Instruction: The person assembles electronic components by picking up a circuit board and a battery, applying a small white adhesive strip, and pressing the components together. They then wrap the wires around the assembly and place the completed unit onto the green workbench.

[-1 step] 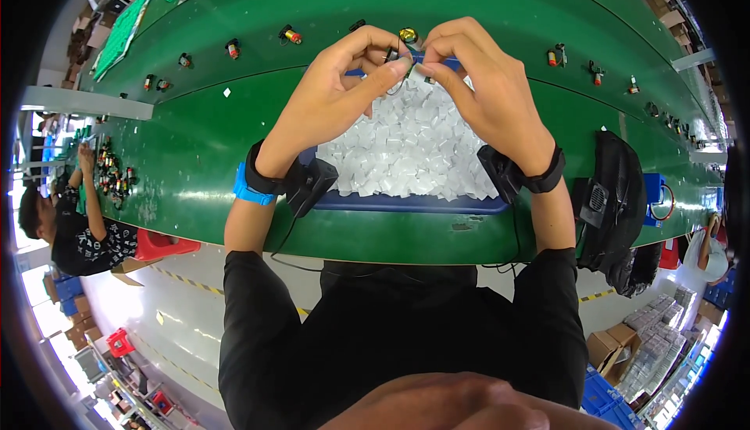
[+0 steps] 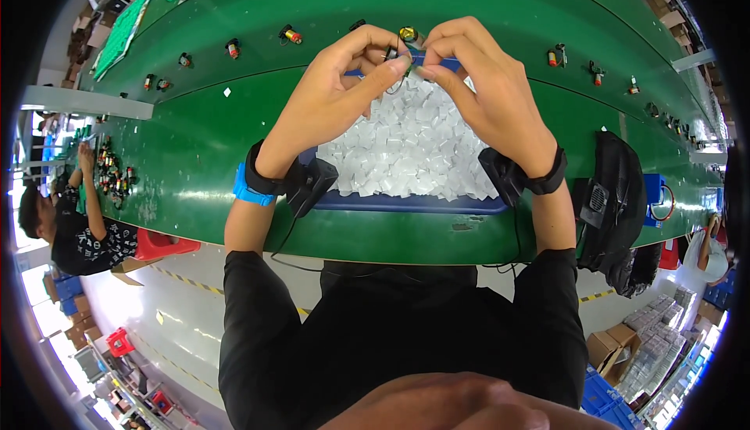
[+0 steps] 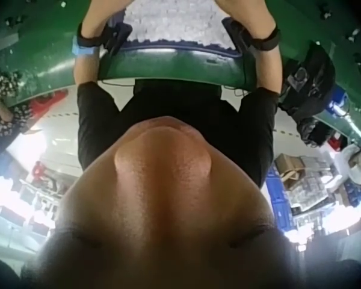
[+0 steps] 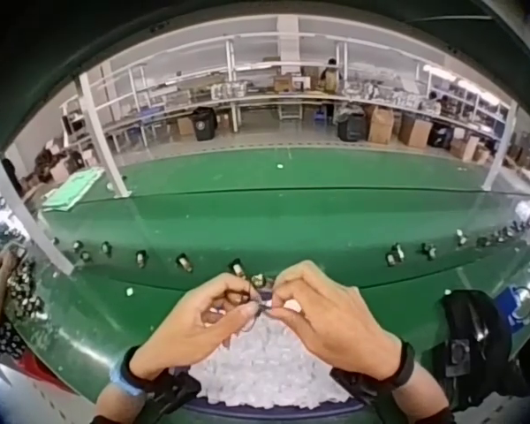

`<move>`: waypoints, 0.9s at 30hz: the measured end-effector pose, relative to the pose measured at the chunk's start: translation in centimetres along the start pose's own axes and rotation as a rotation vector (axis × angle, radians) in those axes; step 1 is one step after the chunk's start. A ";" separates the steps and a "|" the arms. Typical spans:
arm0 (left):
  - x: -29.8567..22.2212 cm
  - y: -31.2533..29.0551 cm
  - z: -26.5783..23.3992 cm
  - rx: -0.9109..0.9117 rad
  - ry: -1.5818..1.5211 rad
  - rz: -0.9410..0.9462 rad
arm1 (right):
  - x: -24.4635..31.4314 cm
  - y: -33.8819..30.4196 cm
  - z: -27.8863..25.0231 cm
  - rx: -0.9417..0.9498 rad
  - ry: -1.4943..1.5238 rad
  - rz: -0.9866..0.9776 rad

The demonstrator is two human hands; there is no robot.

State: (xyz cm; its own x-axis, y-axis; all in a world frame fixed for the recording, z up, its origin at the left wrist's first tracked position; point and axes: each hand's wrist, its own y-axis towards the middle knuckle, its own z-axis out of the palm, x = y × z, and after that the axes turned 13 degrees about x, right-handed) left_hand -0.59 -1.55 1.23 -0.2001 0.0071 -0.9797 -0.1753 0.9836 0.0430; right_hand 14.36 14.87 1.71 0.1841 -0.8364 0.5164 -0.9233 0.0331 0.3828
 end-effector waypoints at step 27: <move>1.5 0.4 1.5 -0.100 0.220 0.050 | 0.1 0.0 0.1 -0.018 0.275 0.073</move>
State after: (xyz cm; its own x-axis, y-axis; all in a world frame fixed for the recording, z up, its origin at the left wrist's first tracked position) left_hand 0.48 -0.90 -0.48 -0.4139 0.0048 -0.9103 -0.2524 0.9602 0.1198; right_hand 14.34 14.74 1.71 0.2043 -0.6516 0.7306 -0.9318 0.0994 0.3492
